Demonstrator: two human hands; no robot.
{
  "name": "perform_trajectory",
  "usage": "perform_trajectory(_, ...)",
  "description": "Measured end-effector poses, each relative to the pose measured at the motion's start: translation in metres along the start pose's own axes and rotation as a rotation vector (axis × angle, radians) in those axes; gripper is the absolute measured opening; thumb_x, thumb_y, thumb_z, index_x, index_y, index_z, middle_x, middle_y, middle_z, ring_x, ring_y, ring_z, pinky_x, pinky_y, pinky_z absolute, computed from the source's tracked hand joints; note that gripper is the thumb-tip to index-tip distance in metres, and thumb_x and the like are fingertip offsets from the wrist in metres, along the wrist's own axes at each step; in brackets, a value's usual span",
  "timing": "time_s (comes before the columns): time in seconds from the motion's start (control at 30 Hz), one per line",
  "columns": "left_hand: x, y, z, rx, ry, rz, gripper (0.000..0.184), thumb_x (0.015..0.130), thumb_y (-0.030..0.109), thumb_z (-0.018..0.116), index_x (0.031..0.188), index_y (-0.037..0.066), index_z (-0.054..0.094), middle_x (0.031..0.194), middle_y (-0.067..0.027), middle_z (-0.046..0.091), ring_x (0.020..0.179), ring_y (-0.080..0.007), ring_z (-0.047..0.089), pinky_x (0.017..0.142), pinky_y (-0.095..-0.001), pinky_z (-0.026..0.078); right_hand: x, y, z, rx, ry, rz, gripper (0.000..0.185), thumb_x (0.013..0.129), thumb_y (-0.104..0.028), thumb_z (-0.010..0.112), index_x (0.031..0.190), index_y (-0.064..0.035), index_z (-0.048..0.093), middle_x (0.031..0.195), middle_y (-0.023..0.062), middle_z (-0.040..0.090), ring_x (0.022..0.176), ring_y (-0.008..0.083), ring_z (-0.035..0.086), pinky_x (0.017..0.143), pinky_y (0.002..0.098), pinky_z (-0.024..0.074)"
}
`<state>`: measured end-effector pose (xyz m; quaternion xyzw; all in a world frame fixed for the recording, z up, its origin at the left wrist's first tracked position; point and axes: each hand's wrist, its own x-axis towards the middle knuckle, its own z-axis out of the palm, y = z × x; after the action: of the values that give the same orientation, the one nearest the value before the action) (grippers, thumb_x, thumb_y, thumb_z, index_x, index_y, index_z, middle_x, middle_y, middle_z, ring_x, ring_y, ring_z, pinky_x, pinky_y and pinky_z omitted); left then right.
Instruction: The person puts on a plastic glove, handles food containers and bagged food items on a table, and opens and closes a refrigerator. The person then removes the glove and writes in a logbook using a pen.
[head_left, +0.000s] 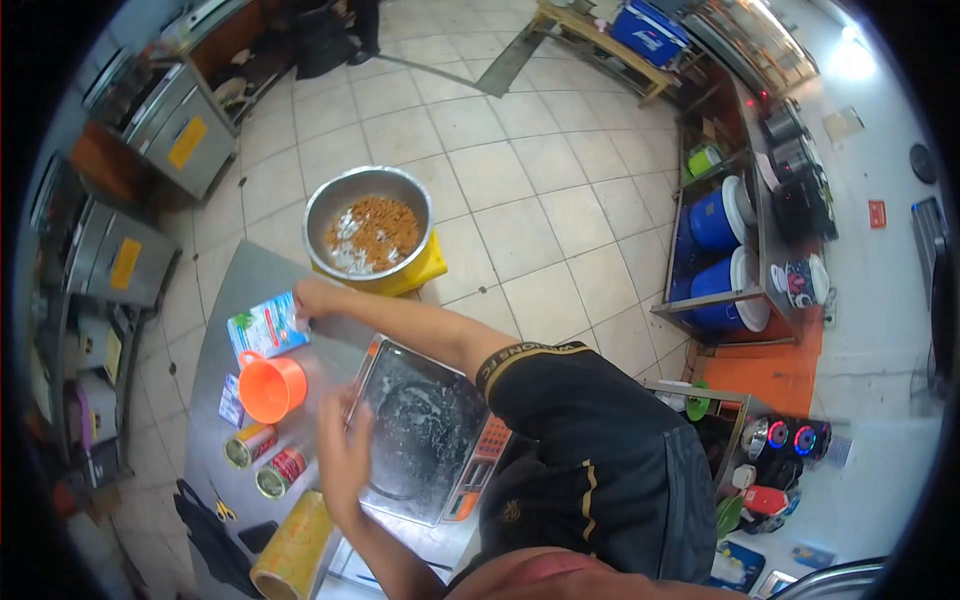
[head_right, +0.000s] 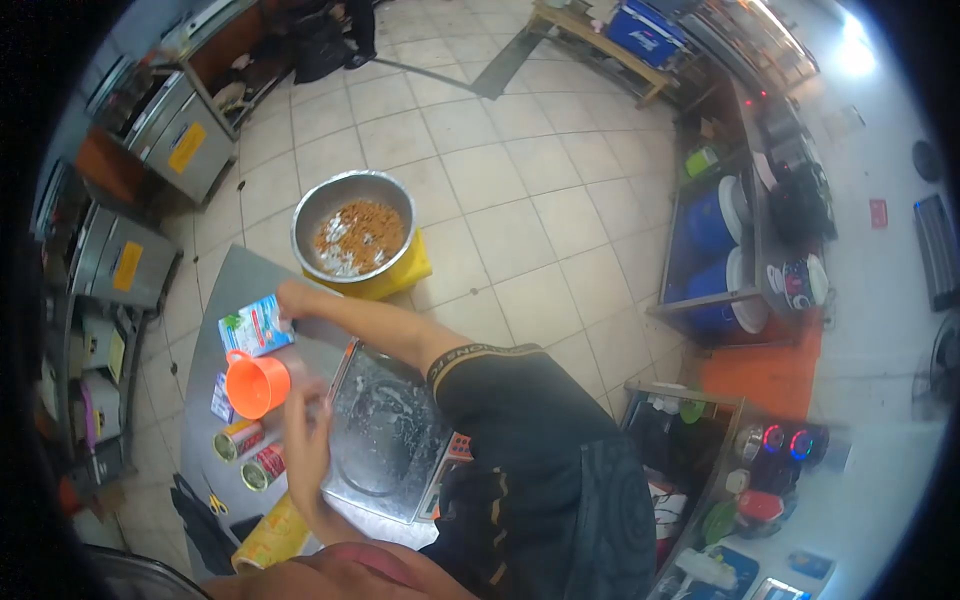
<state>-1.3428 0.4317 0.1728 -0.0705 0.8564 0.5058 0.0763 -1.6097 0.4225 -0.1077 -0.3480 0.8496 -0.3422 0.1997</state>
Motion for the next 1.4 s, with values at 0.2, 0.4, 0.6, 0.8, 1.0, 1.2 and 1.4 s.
perform_trajectory(0.2, 0.193, -0.173, 0.028, 0.513, 0.152, 0.087, 0.042, 0.08, 0.0, 0.058, 0.121, 0.004, 0.05, 0.122, -0.0193, 0.053, 0.121, -0.0395, 0.049, 0.102, -0.0445, 0.039, -0.037, 0.006, -0.011, 0.173, -0.097, -0.109, 0.026, 0.081, -0.032, 0.069, 0.075, -0.0066, 0.07, 0.076, 0.0152, 0.07, 0.071, 0.0316, 0.067, 0.066, 0.0436, 0.0509)
perform_trajectory(0.4, 0.198, -0.182, 0.037, 0.599, 0.075, -0.046, 0.056, 0.077, 0.008, 0.07, 0.129, 0.015, 0.05, 0.132, -0.0105, 0.051, 0.128, -0.0354, 0.045, 0.1, -0.05, 0.039, -0.069, 0.021, -0.019, 0.472, -0.172, -0.039, 0.026, 0.083, -0.03, 0.068, 0.082, -0.0047, 0.067, 0.08, 0.014, 0.069, 0.072, 0.0257, 0.066, 0.065, 0.0405, 0.05)
perform_trajectory(0.6, 0.185, -0.205, 0.047, 0.766, 0.159, 0.057, 0.074, 0.068, 0.014, 0.083, 0.134, 0.019, 0.05, 0.145, -0.0042, 0.044, 0.137, -0.0304, 0.038, 0.102, -0.0556, 0.036, -0.101, 0.009, -0.045, 0.308, -0.128, -0.037, 0.022, 0.084, -0.024, 0.066, 0.076, -0.0038, 0.063, 0.076, 0.0138, 0.068, 0.071, 0.0259, 0.065, 0.064, 0.0407, 0.0488)
perform_trajectory(0.8, 0.184, -0.207, 0.044, 0.797, 0.092, 0.017, 0.083, 0.063, 0.015, 0.088, 0.136, 0.019, 0.05, 0.15, -0.0042, 0.04, 0.141, -0.0311, 0.034, 0.107, -0.055, 0.035, -0.178, -0.02, -0.107, 0.324, 0.121, -0.072, 0.02, 0.085, -0.018, 0.062, 0.074, -0.0028, 0.056, 0.076, 0.0126, 0.064, 0.07, 0.0245, 0.06, 0.064, 0.0376, 0.0461)
perform_trajectory(1.0, 0.191, -0.195, 0.031, 0.646, 0.055, 0.12, 0.077, 0.072, 0.029, 0.084, 0.137, 0.008, 0.049, 0.147, -0.0127, 0.043, 0.139, -0.0341, 0.038, 0.111, -0.0502, 0.034, -0.297, -0.06, -0.184, 0.705, 0.225, -0.157, 0.023, 0.091, -0.019, 0.063, 0.08, -0.0019, 0.053, 0.082, 0.0041, 0.057, 0.079, 0.0143, 0.055, 0.071, 0.0327, 0.0459)
perform_trajectory(1.2, 0.047, -0.004, 0.034, -0.845, -0.38, 0.011, 0.065, 0.084, 0.037, 0.077, 0.134, 0.005, 0.052, 0.138, -0.0135, 0.052, 0.134, -0.0249, 0.044, 0.109, -0.0407, 0.035, -0.341, -0.097, -0.181, 0.792, 0.1, -0.2, 0.035, 0.095, -0.031, 0.066, 0.086, -0.0044, 0.046, 0.073, -0.0011, 0.044, 0.072, 0.0087, 0.046, 0.064, 0.0288, 0.0419)
perform_trajectory(1.4, -0.108, -0.022, 0.035, -0.52, -0.072, 0.065, 0.036, 0.087, 0.023, 0.075, 0.114, 0.006, 0.058, 0.11, -0.0024, 0.057, 0.1, -0.0111, 0.053, 0.085, -0.0248, 0.044, -0.38, -0.194, -0.161, 0.522, -0.007, -0.445, 0.028, 0.095, -0.023, 0.066, 0.089, -0.0045, 0.045, 0.067, 0.0048, 0.048, 0.059, 0.0188, 0.05, 0.057, 0.037, 0.0389)
